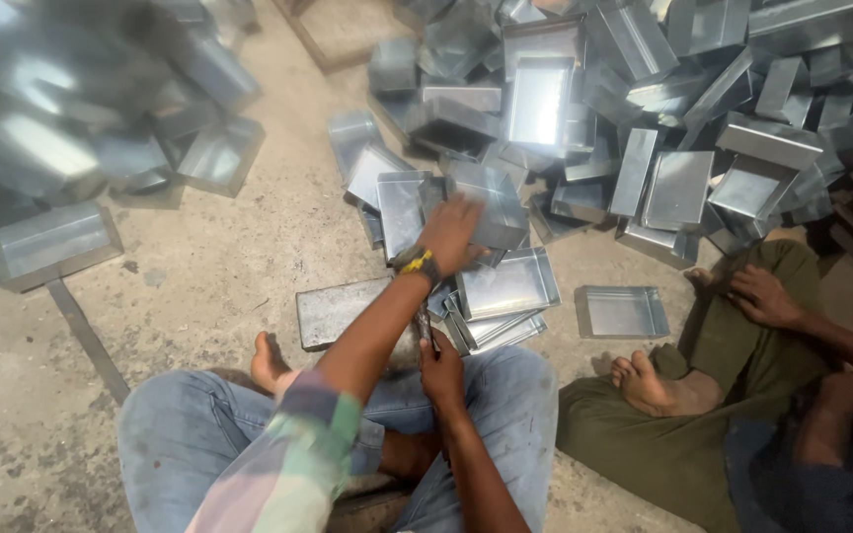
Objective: The person uses a hammer to shape or assemble rectangular metal boxes, repeatedly striking the sides and edges while holding them by hand.
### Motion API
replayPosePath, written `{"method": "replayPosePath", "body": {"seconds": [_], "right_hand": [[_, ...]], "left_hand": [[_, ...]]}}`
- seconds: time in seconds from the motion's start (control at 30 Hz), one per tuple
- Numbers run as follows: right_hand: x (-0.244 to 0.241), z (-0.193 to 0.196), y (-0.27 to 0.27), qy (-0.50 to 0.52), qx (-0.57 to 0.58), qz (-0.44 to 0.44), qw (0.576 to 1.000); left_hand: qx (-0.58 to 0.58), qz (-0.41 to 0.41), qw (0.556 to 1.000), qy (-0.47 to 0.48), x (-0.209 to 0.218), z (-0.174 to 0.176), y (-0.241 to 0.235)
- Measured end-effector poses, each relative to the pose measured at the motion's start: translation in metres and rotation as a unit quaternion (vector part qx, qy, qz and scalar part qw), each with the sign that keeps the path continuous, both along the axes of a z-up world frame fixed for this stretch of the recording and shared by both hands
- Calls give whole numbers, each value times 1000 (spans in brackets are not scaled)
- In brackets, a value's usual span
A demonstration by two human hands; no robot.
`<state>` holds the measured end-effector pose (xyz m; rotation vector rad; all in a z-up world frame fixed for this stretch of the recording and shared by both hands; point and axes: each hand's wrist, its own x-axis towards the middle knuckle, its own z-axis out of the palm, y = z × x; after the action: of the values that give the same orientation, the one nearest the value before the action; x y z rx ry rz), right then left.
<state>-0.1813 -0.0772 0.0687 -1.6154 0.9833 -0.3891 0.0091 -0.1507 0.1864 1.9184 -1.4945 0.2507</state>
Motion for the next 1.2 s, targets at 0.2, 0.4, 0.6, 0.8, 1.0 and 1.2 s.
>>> {"method": "replayPosePath", "body": {"seconds": [0.2,0.4,0.6,0.8,1.0,1.2], "right_hand": [[-7,-21,-9,-34,16,-44,998],[-13,-68,-29,-17,25,-72,997],[-17,-79,-34,-140,-242,-10,960],[-10,-25,-18,-47,-10,-33,998],[-14,68,18,-134,-22,-12,991],[-25,119,45,-301,-62,-13,951]], "left_hand": [[128,96,987,-20,-15,20,30],[-31,125,991,-25,-48,-62,115],[167,202,964,56,-62,-130,128],[159,165,961,157,-25,-102,141],[184,258,948,23,36,-102,171],[162,254,949,94,53,-117,157]]}}
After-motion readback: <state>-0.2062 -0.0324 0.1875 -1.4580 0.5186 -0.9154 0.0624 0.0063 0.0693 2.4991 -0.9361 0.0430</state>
